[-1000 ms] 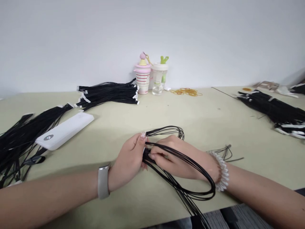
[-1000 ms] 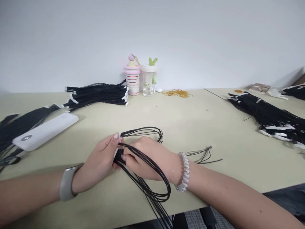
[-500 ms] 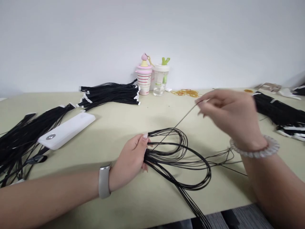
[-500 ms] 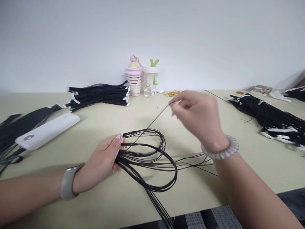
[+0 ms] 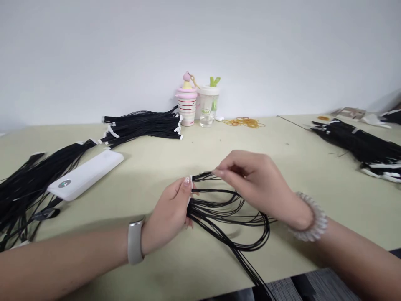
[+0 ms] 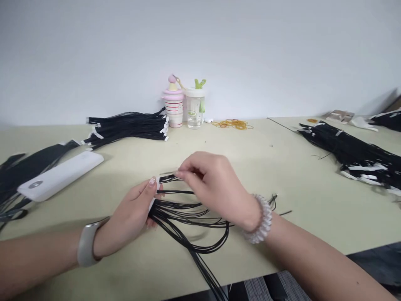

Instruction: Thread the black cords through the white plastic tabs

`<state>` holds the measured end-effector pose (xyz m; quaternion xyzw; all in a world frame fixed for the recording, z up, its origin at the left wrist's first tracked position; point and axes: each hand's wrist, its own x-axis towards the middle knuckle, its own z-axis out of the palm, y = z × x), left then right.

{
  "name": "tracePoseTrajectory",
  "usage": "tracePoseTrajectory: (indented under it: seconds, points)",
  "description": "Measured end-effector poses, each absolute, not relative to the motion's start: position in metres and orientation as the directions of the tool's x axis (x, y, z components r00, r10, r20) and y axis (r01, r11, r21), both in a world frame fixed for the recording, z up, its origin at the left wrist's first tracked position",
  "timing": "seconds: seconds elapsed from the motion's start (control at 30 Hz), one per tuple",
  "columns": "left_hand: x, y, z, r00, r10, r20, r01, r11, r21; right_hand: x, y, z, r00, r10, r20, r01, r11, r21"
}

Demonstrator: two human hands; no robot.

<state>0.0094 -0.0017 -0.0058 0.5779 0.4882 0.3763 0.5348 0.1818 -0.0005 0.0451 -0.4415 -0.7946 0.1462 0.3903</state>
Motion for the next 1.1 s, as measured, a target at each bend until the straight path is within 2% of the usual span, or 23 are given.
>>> tracePoseTrajectory:
  seconds: [0.1, 0.23, 0.63, 0.9, 1.1]
  points:
    - [0.009, -0.003, -0.005, 0.236, 0.967, -0.096, 0.149, 0.062, 0.987, 0.174, -0.001, 0.033, -0.421, 0.779, 0.465, 0.668, 0.613, -0.423]
    - [0.009, -0.003, -0.003, 0.247, 0.965, -0.087, 0.143, 0.053, 0.988, 0.173, 0.001, 0.031, -0.483, 0.77, 0.417, 0.703, 0.625, -0.338]
    - [0.009, -0.004, -0.002, 0.256, 0.963, -0.084, 0.182, 0.037, 0.983, 0.175, 0.001, 0.036, -0.554, 0.761, 0.337, 0.694, 0.646, -0.319]
    - [0.01, -0.004, -0.001, 0.274, 0.959, -0.075, 0.191, 0.022, 0.981, 0.175, 0.001, 0.036, -0.54, 0.764, 0.354, 0.71, 0.639, -0.296]
    - [0.009, -0.004, -0.001, 0.269, 0.961, -0.07, 0.203, 0.015, 0.979, 0.176, 0.002, 0.036, -0.587, 0.741, 0.327, 0.708, 0.665, -0.236]
